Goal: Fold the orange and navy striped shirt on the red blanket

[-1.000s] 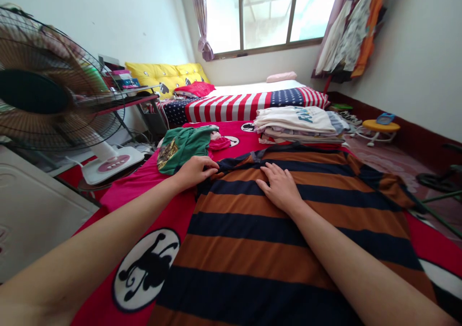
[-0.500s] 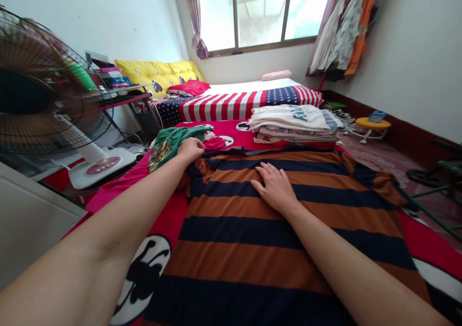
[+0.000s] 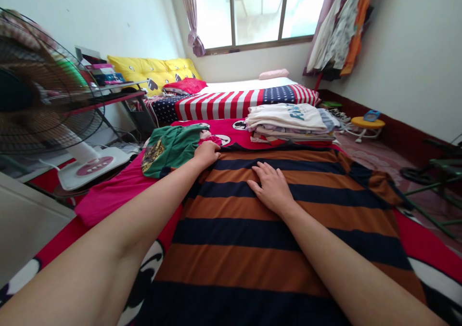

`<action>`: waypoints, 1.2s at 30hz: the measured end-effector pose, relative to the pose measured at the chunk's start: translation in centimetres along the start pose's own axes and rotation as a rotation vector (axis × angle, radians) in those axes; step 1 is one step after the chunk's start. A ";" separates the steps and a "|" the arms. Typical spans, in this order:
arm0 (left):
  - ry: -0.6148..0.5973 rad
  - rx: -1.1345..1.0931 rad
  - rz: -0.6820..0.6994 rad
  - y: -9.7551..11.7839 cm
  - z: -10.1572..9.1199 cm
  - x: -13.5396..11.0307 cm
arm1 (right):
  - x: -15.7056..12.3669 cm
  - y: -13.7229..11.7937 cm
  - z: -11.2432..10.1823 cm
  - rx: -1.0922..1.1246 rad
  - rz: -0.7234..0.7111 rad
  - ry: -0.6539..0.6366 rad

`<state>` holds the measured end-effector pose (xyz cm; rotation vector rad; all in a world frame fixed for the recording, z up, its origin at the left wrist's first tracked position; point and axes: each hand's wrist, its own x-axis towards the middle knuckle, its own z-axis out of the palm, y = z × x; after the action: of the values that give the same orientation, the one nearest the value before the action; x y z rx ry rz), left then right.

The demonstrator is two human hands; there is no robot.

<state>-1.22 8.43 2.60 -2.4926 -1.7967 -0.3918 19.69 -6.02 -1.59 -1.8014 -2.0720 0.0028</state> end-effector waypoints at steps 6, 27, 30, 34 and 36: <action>-0.009 0.065 -0.006 0.6 1.0 1.0 | 0.0 0.1 0.0 0.010 0.008 0.001; 0.122 0.160 -0.050 -1.3 -1.2 0.2 | 0.0 0.1 -0.2 0.033 0.006 -0.006; 0.145 0.130 -0.058 -2.5 -3.3 -1.9 | 0.0 0.2 -0.2 0.032 0.007 -0.011; 0.085 0.180 -0.141 -4.4 -6.5 -5.9 | 0.0 0.1 -0.3 0.023 0.004 -0.006; -0.028 0.196 -0.216 -5.6 -7.5 -7.9 | 0.0 0.1 -0.3 0.021 0.003 -0.007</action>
<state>-10.13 1.52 7.40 -2.1943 -2.0148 -0.1792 19.84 -6.09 -1.36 -1.7946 -2.0662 0.0320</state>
